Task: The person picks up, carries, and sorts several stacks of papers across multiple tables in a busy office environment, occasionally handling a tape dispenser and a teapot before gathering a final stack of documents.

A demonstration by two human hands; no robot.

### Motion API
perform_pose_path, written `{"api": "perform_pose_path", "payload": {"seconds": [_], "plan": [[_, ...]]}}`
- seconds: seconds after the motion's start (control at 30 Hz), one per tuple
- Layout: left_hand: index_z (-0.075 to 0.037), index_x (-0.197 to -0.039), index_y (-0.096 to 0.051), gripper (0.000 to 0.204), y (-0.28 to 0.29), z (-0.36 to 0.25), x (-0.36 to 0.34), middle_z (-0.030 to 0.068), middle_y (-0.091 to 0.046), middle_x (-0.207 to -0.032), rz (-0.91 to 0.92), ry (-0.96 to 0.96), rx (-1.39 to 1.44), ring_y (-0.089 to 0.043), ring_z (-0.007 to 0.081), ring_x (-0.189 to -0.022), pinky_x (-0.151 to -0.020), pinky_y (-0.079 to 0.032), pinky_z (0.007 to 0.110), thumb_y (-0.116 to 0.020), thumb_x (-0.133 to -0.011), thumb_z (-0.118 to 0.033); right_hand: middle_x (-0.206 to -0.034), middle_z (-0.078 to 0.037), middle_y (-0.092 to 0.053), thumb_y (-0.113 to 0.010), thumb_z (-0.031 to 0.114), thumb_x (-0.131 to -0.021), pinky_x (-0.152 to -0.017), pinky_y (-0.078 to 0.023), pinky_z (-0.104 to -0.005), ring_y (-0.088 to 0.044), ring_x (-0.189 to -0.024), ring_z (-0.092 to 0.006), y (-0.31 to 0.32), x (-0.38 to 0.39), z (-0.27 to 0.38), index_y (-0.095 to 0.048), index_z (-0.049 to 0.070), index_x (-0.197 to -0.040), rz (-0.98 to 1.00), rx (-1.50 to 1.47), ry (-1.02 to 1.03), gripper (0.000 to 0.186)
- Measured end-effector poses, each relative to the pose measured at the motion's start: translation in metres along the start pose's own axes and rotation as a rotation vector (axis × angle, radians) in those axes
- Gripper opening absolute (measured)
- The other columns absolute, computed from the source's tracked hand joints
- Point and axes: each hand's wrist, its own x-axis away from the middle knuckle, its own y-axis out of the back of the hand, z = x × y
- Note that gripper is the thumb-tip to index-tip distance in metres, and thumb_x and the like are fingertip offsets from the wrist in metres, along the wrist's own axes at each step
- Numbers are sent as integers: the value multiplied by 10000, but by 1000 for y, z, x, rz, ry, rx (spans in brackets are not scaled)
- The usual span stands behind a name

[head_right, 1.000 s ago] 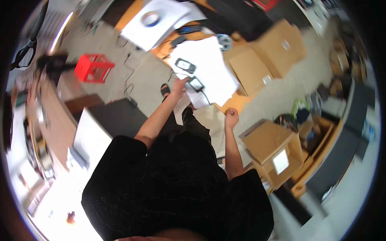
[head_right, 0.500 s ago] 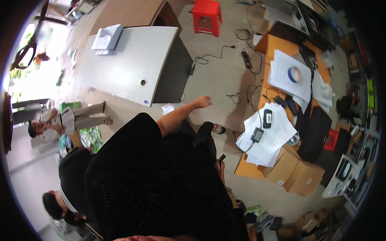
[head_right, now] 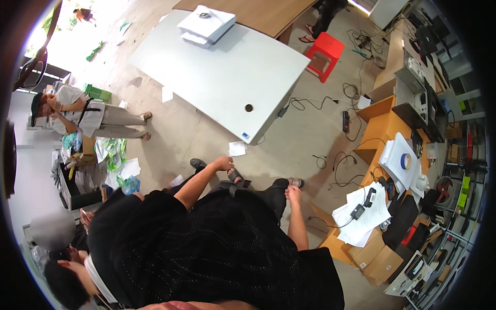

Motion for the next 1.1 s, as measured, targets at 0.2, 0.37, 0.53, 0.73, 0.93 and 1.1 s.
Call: {"api": "perform_pose_path", "payload": {"seconds": [0.2, 0.37, 0.53, 0.73, 0.93, 1.1], "plan": [[-32, -969, -685, 400, -8, 163, 81, 190, -651, -1022, 65, 250, 42, -606, 369, -980, -861, -485, 427, -552, -792, -365, -789, -84, -679, -635, 192, -793, -712, -501, -328, -649, -756, -198, -142, 25, 78, -662, 84, -898, -40, 511, 549, 154], [-23, -1053, -659, 421, -4, 202, 126, 206, -628, -1091, -86, 488, 260, -581, 345, -1060, -918, -462, 400, -569, -792, -340, -884, -70, -676, -620, 248, -824, -755, -484, -303, -621, -840, -171, -182, 14, 150, -650, 63, -1014, 288, 582, 506, 268], [4, -1071, -642, 402, 6, 216, 133, 172, -663, -1002, -352, 589, 703, -625, 260, -947, -835, -484, 358, -578, -826, -308, -975, -28, -681, -584, 318, -883, -665, -456, -265, -631, -847, -128, -243, 12, 232, -629, 104, -1109, 896, 821, 198, 315], [23, -1074, -622, 367, 25, 219, 152, 120, -673, -884, -743, 599, 1013, -630, 188, -775, -725, -500, 312, -574, -847, -262, -1072, -53, -670, -507, 304, -945, -825, -460, -290, -600, -1003, -123, -367, 60, 352, -586, 54, -1189, 1316, 1080, 309, 358], [20, -987, -665, 323, -31, 256, 170, 162, -674, -853, -760, 835, 1124, -645, 247, -769, -700, -510, 353, -573, -803, -229, -1056, -56, -672, -525, 247, -941, -846, -452, -272, -605, -974, -118, -506, 143, 460, -637, 34, -1111, 1545, 1105, 635, 295], [-47, -1023, -645, 324, -56, 280, 170, 68, -660, -871, -604, 890, 1444, -607, 175, -718, -563, -454, 323, -567, -839, -303, -1059, -42, -666, -555, 184, -920, -905, -447, -289, -587, -988, -131, -579, 259, 627, -665, 32, -1069, 1541, 757, 1132, 239]]}}
